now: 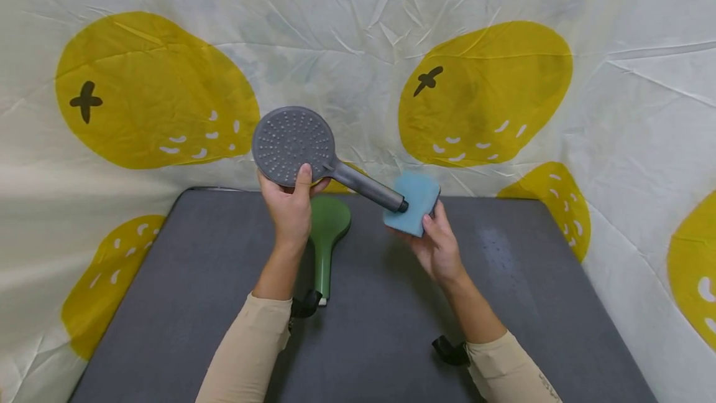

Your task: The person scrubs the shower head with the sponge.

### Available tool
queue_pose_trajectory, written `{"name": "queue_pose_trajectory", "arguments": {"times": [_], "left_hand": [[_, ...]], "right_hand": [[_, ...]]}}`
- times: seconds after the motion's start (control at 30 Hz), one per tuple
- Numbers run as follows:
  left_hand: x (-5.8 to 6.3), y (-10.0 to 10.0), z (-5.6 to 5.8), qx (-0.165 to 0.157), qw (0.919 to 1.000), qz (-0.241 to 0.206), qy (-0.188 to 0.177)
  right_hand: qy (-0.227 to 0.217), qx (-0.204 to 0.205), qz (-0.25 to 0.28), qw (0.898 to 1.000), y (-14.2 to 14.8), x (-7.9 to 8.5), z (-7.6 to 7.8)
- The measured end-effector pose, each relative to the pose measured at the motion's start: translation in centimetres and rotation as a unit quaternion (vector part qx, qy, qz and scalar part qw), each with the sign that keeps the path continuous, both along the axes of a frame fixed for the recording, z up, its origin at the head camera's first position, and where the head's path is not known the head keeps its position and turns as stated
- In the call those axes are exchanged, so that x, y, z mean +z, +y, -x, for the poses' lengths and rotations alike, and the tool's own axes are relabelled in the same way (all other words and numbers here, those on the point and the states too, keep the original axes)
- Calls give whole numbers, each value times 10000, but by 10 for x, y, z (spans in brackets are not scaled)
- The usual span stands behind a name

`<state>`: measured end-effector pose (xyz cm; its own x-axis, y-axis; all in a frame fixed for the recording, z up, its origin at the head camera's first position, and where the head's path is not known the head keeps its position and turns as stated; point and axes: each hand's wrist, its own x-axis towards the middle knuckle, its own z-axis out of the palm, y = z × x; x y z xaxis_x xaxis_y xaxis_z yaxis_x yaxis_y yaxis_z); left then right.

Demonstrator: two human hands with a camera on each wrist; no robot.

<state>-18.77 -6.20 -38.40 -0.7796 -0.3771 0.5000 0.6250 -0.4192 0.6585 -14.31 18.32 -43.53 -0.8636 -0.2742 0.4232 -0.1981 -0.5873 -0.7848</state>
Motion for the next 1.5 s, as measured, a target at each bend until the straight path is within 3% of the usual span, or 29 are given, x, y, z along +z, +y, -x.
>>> {"name": "queue_pose_trajectory", "arguments": {"times": [0.1, 0.27, 0.47, 0.63, 0.97, 1.13, 1.3, 1.43, 1.5], "left_hand": [[1, 2, 0, 142, 9998, -85, -76], [0, 6, 0, 426, 9985, -98, -328], [0, 9, 1, 560, 9969, -189, -529], [0, 12, 1, 483, 9968, -238, -591], [-4, 3, 4, 467, 9968, -318, -573], [-8, -5, 1, 375, 9967, -18, -724], [-11, -8, -4, 225, 9954, 347, -860], [-10, -9, -5, 229, 9945, 430, -925], [-8, -9, -4, 241, 9942, 432, -956]], "right_hand": [[41, -864, -435, 9953, -2, 4, -2], [364, -1954, -1279, 9717, -10, 1, -9], [74, -2595, -1470, 9545, -28, -1, -14], [-202, -3011, -1075, 9473, -38, 3, -6], [96, -3158, -943, 9441, -35, 9, 2], [453, -2948, -1281, 9459, -19, 9, 0], [592, -2738, -1892, 9411, -7, 7, -6], [628, -2383, -2287, 9418, -6, -2, -14], [729, -2286, -2554, 9366, -6, -9, -20]]}}
